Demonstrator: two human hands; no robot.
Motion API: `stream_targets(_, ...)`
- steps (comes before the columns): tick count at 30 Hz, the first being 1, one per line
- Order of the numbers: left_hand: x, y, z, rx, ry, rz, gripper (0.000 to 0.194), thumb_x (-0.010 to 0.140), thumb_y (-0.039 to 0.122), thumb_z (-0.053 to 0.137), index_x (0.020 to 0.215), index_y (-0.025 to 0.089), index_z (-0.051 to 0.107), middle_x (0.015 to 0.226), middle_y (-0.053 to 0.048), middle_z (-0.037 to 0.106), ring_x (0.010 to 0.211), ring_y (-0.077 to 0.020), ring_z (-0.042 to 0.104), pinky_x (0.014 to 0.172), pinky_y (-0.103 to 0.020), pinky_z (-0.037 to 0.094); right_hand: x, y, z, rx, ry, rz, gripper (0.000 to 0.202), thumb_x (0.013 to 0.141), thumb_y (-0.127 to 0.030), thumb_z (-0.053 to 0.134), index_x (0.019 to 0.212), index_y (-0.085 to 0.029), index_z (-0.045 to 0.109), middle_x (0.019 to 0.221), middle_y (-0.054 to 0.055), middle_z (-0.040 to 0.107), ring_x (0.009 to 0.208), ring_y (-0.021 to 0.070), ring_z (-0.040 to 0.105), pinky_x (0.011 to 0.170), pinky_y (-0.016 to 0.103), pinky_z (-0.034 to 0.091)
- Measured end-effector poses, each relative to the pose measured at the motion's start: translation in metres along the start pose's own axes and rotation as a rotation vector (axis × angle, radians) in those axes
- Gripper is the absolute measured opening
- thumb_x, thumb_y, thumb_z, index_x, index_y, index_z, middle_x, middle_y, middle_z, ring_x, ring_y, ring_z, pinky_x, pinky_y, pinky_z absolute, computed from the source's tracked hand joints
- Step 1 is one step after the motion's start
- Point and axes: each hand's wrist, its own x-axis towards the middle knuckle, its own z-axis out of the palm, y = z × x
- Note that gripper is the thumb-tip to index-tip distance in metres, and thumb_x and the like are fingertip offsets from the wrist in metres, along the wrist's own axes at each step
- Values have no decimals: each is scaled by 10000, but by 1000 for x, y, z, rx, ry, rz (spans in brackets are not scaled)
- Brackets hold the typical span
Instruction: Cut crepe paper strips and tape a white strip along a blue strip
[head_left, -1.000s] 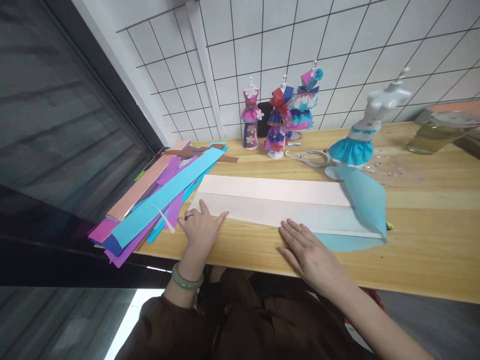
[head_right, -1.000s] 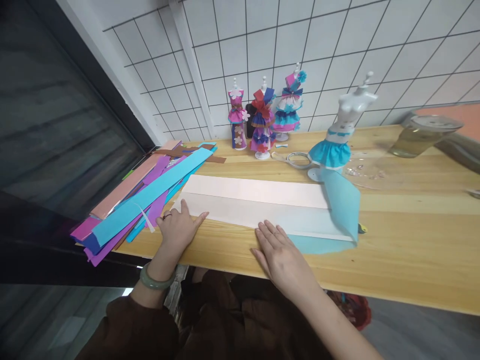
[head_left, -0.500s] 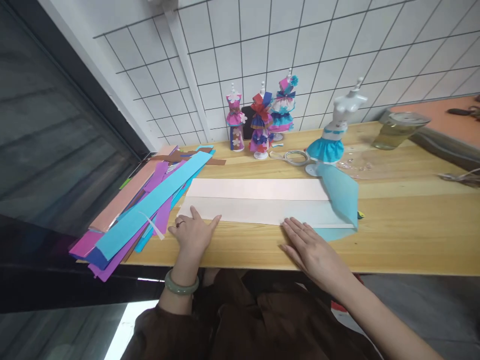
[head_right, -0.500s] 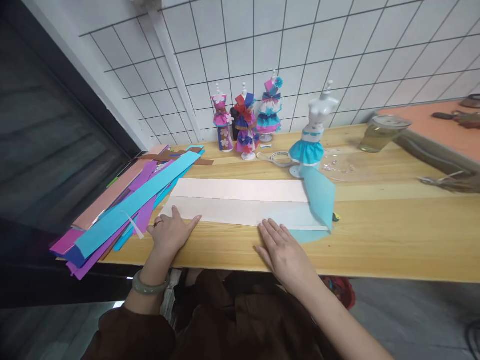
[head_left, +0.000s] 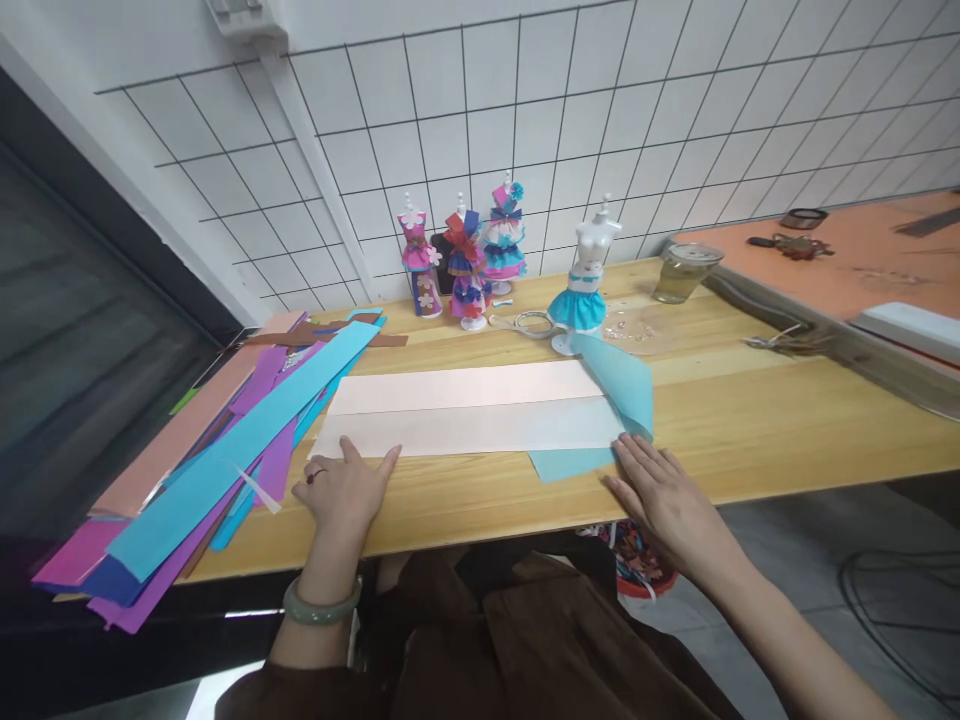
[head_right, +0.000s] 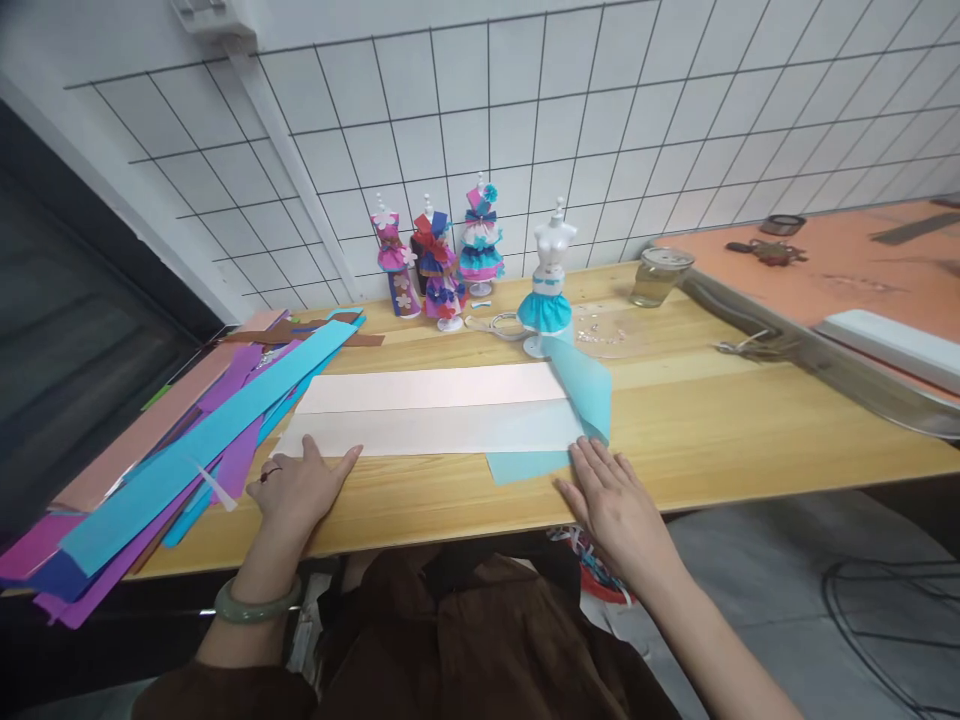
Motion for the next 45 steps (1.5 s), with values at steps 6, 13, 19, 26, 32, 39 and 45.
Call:
stream_targets(6, -2, 1, 0, -26, 1, -6, 866, 680, 726, 212, 1268, 116, 392, 1119, -281, 464, 1010, -398, 426, 753, -492, 291, 7, -11, -1, 16, 66, 8, 515, 849, -437, 350, 1233, -106, 435, 1261, 179, 460, 1217, 299, 343, 937, 525, 307)
stream_targets(13, -3, 1, 0, -33, 24, -12, 859, 678, 723, 248, 1266, 113, 391, 1110, -275, 464, 999, -387, 424, 741, -477, 307, 54, -90, -15, 153, 40, -265, 508, 870, -348, 351, 1308, -90, 336, 1332, 145, 380, 1256, 231, 288, 1016, 444, 269)
stream_targets(19, -4, 1, 2, -47, 47, -12, 845, 689, 709, 262, 1261, 101, 398, 1118, -281, 463, 994, -386, 426, 740, -486, 308, 65, -121, -2, 235, -20, -340, 550, 862, -403, 358, 1308, -81, 345, 1302, 160, 415, 1243, 234, 312, 1009, 444, 288)
stream_targets(26, -3, 0, 3, -44, 47, -11, 860, 681, 721, 257, 1264, 105, 398, 1098, -279, 475, 996, -381, 429, 743, -473, 306, 43, -84, -3, 202, -74, -239, 587, 859, -431, 347, 1346, -111, 277, 1317, 136, 402, 1243, 228, 314, 1007, 452, 283)
stream_targets(32, -4, 0, 4, -57, 43, -12, 858, 682, 721, 248, 1266, 111, 399, 1146, -281, 449, 1038, -393, 402, 768, -492, 285, 21, -38, 2, 138, -54, -151, 620, 844, -475, 341, 1347, -119, 269, 1328, 143, 385, 1251, 242, 294, 997, 481, 266)
stream_targets(39, -5, 1, 4, -70, 35, -18, 853, 689, 714, 253, 1272, 105, 387, 1138, -282, 456, 1045, -391, 396, 775, -496, 284, 5, 9, 5, -3, -65, -73, 630, 849, -500, 280, 1323, -86, 313, 1333, 153, 374, 1257, 268, 277, 982, 488, 272)
stream_targets(45, -6, 1, 4, -68, 52, -18, 836, 701, 699, 256, 1271, 102, 386, 1163, -278, 440, 1046, -394, 398, 779, -507, 286, 5, 15, 4, -29, -73, -63, 629, 844, -514, 270, 1299, -89, 360, 1319, 147, 399, 1246, 278, 297, 973, 480, 288)
